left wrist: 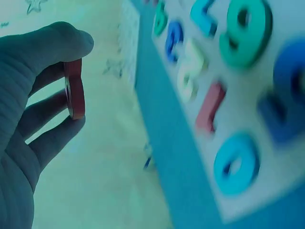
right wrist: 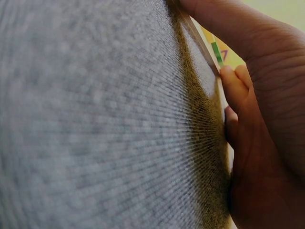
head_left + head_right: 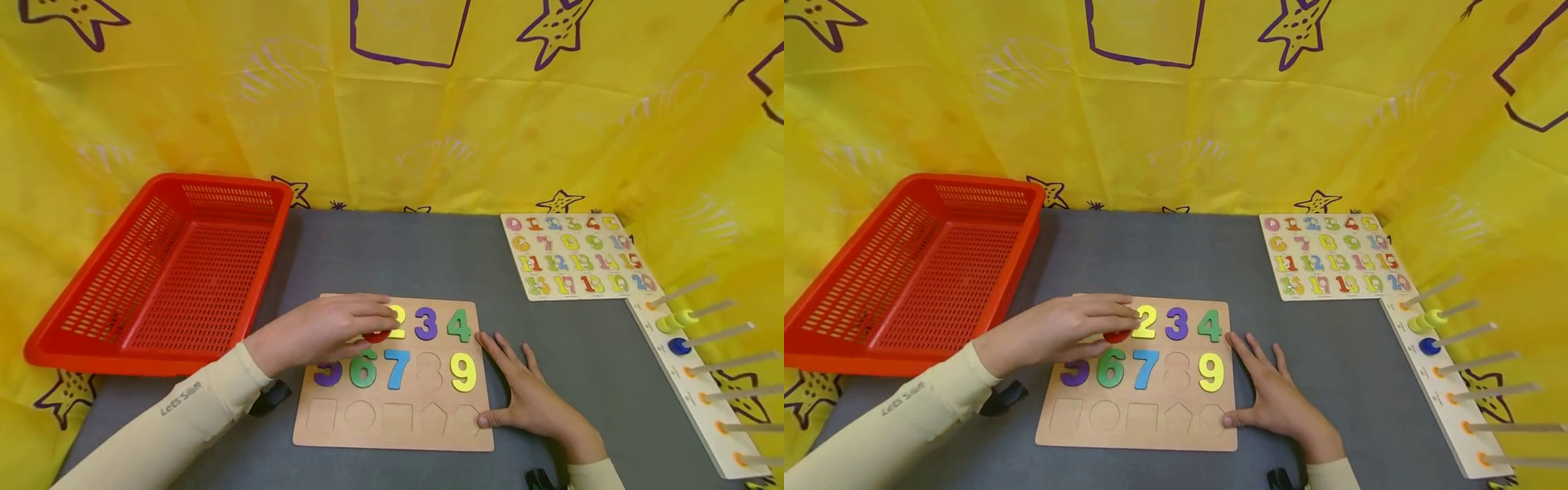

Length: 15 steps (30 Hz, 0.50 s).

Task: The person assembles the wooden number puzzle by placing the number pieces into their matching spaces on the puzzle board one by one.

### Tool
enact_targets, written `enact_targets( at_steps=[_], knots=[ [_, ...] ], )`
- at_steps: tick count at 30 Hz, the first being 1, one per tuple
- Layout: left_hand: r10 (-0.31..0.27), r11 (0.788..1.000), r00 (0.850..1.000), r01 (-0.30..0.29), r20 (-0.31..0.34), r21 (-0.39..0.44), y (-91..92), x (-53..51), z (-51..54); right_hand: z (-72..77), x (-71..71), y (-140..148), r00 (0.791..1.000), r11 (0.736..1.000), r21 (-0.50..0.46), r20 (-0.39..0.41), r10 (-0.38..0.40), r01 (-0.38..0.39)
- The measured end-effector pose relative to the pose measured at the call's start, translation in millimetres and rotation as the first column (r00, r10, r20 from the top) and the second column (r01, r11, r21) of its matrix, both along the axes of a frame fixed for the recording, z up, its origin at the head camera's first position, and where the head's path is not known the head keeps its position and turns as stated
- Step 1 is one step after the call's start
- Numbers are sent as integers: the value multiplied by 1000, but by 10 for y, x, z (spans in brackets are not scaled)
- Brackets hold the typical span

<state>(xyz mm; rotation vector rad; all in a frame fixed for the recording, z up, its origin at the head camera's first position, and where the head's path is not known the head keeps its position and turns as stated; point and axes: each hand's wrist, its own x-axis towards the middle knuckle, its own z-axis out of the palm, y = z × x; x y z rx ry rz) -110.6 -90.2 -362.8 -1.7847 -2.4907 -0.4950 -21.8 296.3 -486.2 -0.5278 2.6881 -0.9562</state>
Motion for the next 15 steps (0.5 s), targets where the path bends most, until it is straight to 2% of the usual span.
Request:
enact_targets(
  at_steps=[6, 10, 13, 15],
  knots=[
    [-136, 985, 987, 145, 88, -96, 449, 87, -292, 7, -12, -4, 1000, 1000, 7, 1, -7, 7],
    [-174, 972, 979, 188, 104, -140, 673, 110, -534, 10, -18, -10, 1000, 1000, 7, 11, -6, 6],
    [-208, 965, 972, 222, 106, -141, 786, 108, -708, 12, -15, -10, 1000, 1000, 5, 19, -2, 2],
    [-236, 959, 966, 250, 108, -134, 840, 111, -787, 14, -12, -8, 1000, 1000, 5, 19, 1, -1]
  ],
)
